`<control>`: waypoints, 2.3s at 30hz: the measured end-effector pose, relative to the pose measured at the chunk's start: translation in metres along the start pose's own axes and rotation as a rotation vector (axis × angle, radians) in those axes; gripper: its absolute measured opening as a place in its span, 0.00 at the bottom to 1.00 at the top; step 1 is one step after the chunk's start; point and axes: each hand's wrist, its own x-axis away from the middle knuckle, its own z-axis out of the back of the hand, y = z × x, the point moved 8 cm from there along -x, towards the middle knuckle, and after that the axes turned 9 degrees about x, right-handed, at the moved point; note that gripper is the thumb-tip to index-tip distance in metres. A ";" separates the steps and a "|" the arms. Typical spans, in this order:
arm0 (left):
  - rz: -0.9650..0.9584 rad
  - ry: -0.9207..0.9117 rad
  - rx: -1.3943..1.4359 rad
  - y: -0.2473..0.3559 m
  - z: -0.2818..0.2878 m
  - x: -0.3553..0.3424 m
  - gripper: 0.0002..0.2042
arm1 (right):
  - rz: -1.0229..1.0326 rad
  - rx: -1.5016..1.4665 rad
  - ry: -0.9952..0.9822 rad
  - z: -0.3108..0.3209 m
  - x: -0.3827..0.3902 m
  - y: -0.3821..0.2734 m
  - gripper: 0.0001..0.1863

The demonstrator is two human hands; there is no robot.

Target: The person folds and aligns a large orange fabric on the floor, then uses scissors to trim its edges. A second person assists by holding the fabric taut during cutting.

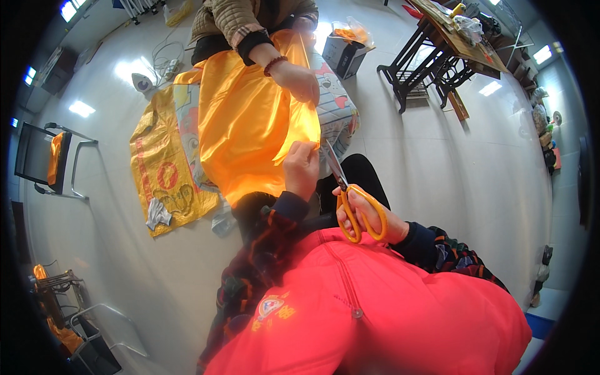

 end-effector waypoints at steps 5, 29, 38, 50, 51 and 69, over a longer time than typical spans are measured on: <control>0.024 -0.018 -0.008 -0.002 -0.001 0.001 0.04 | -0.024 0.008 0.019 0.001 -0.004 0.001 0.19; -0.031 -0.002 -0.010 0.005 -0.001 0.002 0.05 | -0.063 0.070 0.089 0.011 -0.020 0.009 0.20; 0.009 -0.035 -0.016 0.000 -0.002 0.003 0.06 | -0.060 0.043 0.135 0.009 -0.028 0.012 0.22; -0.028 -0.012 -0.003 0.008 -0.004 0.002 0.05 | 0.011 -0.038 0.184 0.007 -0.043 0.010 0.20; -0.038 -0.010 -0.002 0.009 -0.004 0.002 0.05 | 0.010 -0.042 0.186 0.007 -0.044 0.011 0.20; -0.088 -0.046 -0.027 0.014 -0.009 -0.001 0.06 | 0.072 0.115 0.273 0.014 -0.039 0.004 0.18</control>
